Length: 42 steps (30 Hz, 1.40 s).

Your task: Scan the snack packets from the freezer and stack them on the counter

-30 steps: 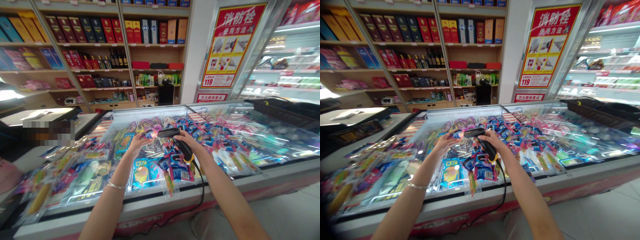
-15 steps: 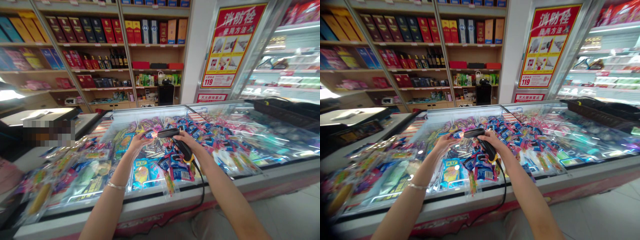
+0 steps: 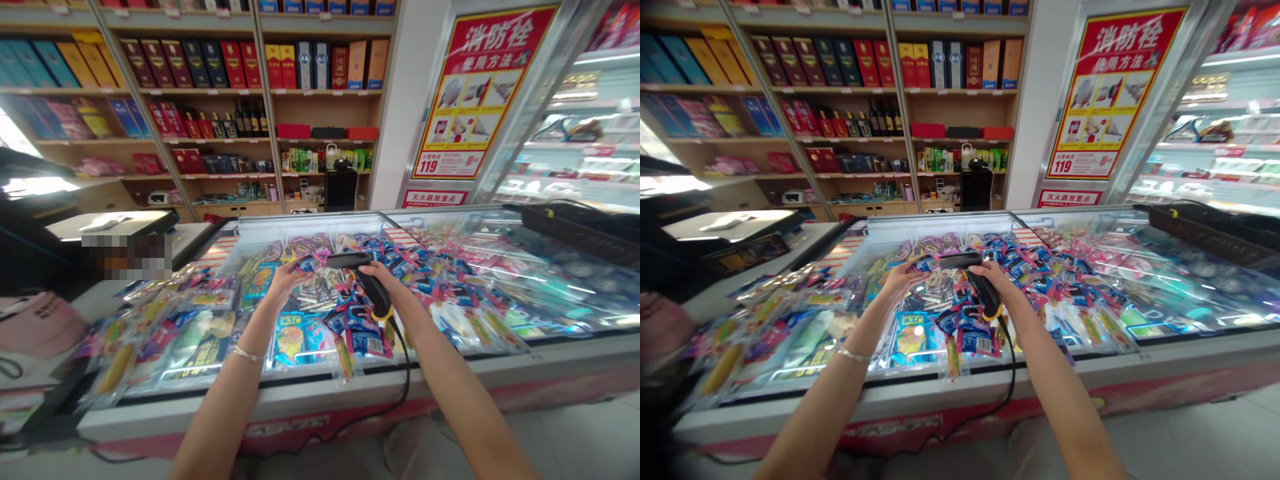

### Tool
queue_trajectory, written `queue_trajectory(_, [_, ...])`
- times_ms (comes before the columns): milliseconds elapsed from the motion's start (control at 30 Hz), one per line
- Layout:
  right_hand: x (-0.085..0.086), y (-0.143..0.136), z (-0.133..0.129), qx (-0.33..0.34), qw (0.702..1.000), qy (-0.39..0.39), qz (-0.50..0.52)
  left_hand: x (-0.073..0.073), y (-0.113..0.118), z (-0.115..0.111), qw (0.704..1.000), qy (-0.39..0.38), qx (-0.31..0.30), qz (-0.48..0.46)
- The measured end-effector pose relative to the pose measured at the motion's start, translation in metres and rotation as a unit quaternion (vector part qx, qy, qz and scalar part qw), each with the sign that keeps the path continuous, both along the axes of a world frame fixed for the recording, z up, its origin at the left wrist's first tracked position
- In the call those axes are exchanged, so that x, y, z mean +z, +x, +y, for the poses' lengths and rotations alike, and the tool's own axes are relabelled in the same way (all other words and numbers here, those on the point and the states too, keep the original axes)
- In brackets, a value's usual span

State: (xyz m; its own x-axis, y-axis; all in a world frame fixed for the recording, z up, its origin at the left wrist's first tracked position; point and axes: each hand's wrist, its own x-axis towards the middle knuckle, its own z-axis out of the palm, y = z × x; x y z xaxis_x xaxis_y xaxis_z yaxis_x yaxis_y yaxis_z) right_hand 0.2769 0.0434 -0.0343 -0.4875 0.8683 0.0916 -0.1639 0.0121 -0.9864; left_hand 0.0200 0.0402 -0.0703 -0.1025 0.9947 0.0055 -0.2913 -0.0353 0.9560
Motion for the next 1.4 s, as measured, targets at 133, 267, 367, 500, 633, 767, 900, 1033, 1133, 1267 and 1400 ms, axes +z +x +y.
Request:
queue_trajectory(133, [0.016, -0.006, -0.007, -0.028, 0.999, -0.026, -0.001, 0.024, -0.013, -0.016, 0.997, 0.052, 0.049, -0.001])
queue_trajectory(267, [0.031, -0.032, -0.016, -0.029, 0.997, -0.059, 0.040, 0.050, -0.058, -0.050, 0.983, 0.112, 0.137, 0.057])
queue_trajectory(367, [0.037, -0.071, -0.030, 0.000, 0.994, -0.089, 0.060, 0.059, -0.110, -0.084, 0.949, 0.135, 0.240, 0.152])
queue_trajectory(500, [0.034, -0.143, -0.052, 0.034, 0.993, -0.082, 0.075, 0.056, -0.177, -0.126, 0.856, 0.085, 0.381, 0.338])
queue_trajectory(633, [0.016, -0.215, -0.067, 0.085, 0.987, -0.115, 0.077, 0.033, -0.214, -0.148, 0.723, 0.003, 0.454, 0.520])
queue_trajectory(767, [-0.011, -0.266, -0.072, 0.077, 0.975, -0.194, 0.075, 0.002, -0.217, -0.152, 0.609, -0.028, 0.454, 0.650])
queue_trajectory(900, [-0.034, -0.283, -0.075, 0.089, 0.966, -0.235, 0.050, -0.015, -0.206, -0.153, 0.555, -0.020, 0.453, 0.697])
queue_trajectory(1033, [-0.045, -0.281, -0.078, 0.108, 0.961, -0.252, 0.033, -0.019, -0.207, -0.154, 0.566, -0.008, 0.438, 0.699])
queue_trajectory(1133, [-0.048, -0.279, -0.076, 0.116, 0.958, -0.257, 0.048, -0.021, -0.214, -0.153, 0.580, 0.001, 0.451, 0.678])
queue_trajectory(1267, [-0.054, -0.280, -0.069, 0.128, 0.952, -0.271, 0.067, -0.020, -0.216, -0.153, 0.591, 0.017, 0.461, 0.662])
queue_trajectory(1400, [-0.052, -0.279, -0.067, 0.140, 0.943, -0.288, 0.088, -0.012, -0.206, -0.158, 0.597, 0.026, 0.472, 0.649])
